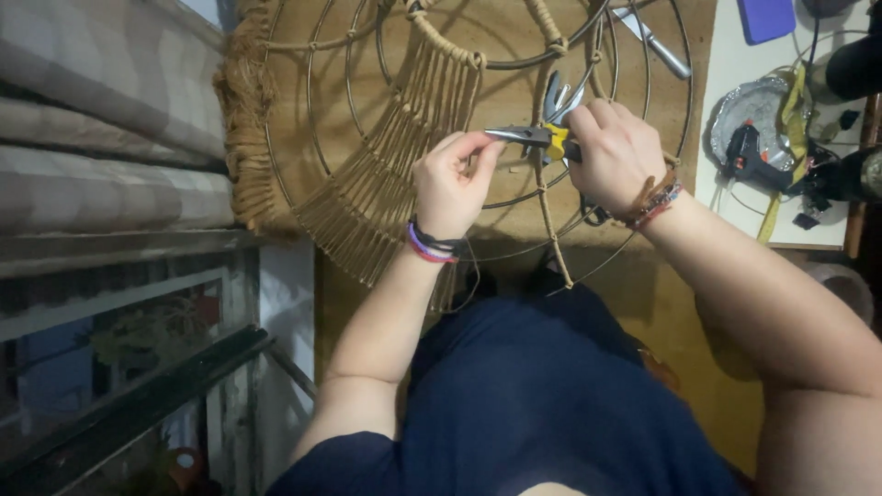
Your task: Weaving and securing wicker strands to a metal frame using scissors, a glue gun, and pliers to construct furniture.
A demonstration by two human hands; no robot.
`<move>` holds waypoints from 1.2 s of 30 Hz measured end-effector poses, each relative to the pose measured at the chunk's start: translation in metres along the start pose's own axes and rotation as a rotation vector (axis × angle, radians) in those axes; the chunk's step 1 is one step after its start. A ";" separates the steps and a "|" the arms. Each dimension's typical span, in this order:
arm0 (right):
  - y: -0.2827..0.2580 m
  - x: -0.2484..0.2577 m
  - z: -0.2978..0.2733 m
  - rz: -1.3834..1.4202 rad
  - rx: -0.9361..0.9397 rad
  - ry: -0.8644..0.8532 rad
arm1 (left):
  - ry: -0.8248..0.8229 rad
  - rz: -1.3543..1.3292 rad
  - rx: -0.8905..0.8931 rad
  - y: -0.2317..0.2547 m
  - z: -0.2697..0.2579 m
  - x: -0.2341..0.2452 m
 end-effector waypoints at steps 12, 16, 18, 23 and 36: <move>0.006 -0.013 -0.003 -0.001 0.002 -0.017 | -0.053 -0.023 0.023 -0.010 -0.001 -0.006; 0.004 -0.004 0.001 0.106 -0.005 -0.064 | -0.056 -0.011 -0.013 -0.011 -0.002 -0.005; 0.005 -0.002 0.001 0.161 -0.007 -0.076 | -0.067 0.025 -0.007 -0.010 -0.003 -0.005; 0.014 -0.033 -0.009 0.025 -0.019 -0.113 | -0.078 0.037 -0.013 -0.004 -0.003 -0.008; 0.017 -0.036 -0.008 0.177 -0.094 -0.179 | -0.103 0.077 -0.022 -0.004 -0.003 -0.016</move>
Point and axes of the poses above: each hand's wrist, its own z-axis towards the middle knuckle, its own x-axis out of the back of the hand, y = z × x, the point moved 9 cm from there along z, towards the middle knuckle, and after that the axes turned 10 degrees about -y, right-handed, at the moved point
